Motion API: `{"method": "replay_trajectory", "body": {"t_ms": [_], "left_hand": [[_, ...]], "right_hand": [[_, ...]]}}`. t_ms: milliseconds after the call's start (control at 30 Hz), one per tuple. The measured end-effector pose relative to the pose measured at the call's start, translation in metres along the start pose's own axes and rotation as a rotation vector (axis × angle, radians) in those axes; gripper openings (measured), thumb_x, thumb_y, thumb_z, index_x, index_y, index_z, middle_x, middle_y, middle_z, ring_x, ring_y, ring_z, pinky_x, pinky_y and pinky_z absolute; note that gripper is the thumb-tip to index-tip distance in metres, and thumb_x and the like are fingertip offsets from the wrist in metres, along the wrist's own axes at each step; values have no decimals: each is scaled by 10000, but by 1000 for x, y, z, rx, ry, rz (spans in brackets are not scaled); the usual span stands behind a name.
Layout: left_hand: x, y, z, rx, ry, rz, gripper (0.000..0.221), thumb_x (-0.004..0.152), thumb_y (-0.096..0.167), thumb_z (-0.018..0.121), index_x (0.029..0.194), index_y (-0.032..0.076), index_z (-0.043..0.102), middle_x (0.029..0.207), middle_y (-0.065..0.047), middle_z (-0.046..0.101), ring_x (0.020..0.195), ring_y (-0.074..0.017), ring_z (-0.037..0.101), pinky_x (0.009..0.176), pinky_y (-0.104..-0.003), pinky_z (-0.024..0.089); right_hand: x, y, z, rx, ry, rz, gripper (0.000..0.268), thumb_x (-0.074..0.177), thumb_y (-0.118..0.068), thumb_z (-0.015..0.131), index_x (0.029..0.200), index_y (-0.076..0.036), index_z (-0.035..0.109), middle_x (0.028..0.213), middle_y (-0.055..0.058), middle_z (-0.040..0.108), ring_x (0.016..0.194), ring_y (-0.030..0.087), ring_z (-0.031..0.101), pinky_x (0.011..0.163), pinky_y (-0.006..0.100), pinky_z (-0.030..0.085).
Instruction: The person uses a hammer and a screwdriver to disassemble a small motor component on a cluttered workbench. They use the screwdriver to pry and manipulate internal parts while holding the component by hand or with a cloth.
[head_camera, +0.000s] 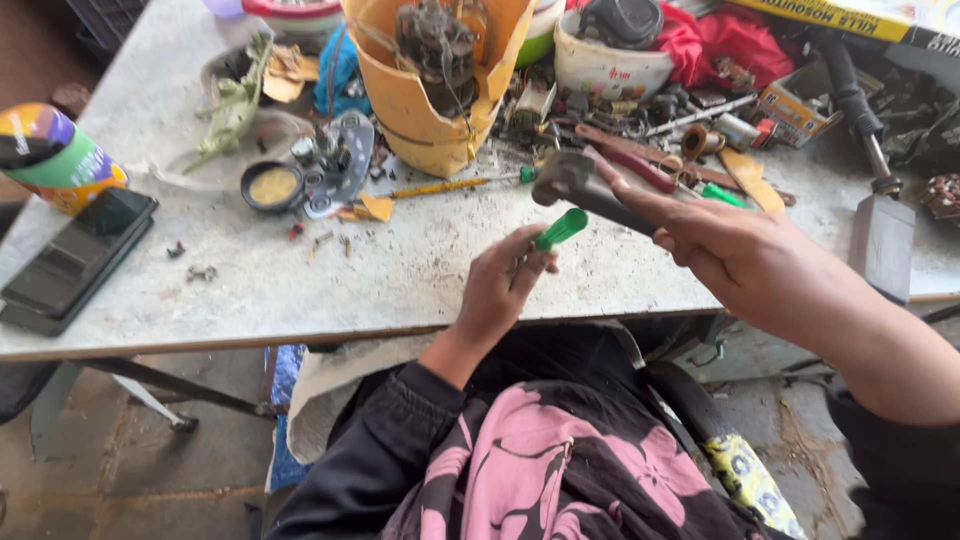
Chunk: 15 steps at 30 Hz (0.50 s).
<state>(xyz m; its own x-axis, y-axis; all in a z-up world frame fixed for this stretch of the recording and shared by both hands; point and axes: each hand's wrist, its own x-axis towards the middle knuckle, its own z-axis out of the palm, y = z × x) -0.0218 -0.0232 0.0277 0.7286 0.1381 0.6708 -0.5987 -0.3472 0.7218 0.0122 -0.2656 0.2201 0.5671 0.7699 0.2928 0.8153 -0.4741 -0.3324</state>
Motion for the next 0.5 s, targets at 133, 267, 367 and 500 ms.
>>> {"method": "replay_trajectory", "body": {"t_ms": [133, 267, 367, 500], "left_hand": [[3, -6, 5, -136, 33, -112, 253, 1075, 223, 597, 1278, 77, 635, 908, -26, 758, 832, -107, 741, 747, -266, 597], [5, -9, 4, -192, 45, -106, 263, 1080, 234, 597, 1288, 72, 606, 942, -30, 741, 844, -99, 723, 766, -265, 586], [4, -7, 2, -174, 45, -160, 247, 1084, 231, 593, 1274, 78, 629, 909, -29, 740, 809, -91, 689, 742, -259, 554], [6, -3, 1, -156, 31, -174, 234, 1078, 240, 615, 1239, 75, 656, 853, -26, 731, 817, -94, 706, 769, -266, 567]], "right_hand": [[-12, 8, -22, 226, 122, -103, 620, 934, -58, 588, 1538, -174, 505, 963, 56, 676, 789, 136, 634, 673, 251, 560], [-30, 28, -21, 551, 233, -20, 489, 1074, -60, 484, 1546, -183, 515, 919, 19, 697, 612, 47, 561, 552, 200, 442], [-27, 52, -12, 448, -7, 50, 557, 1006, -10, 537, 1553, -113, 551, 868, 97, 669, 615, 99, 558, 494, 217, 451], [-48, 103, -7, 782, 81, 163, 330, 1107, -99, 507, 1406, -33, 628, 881, 148, 671, 654, 139, 565, 503, 223, 435]]}}
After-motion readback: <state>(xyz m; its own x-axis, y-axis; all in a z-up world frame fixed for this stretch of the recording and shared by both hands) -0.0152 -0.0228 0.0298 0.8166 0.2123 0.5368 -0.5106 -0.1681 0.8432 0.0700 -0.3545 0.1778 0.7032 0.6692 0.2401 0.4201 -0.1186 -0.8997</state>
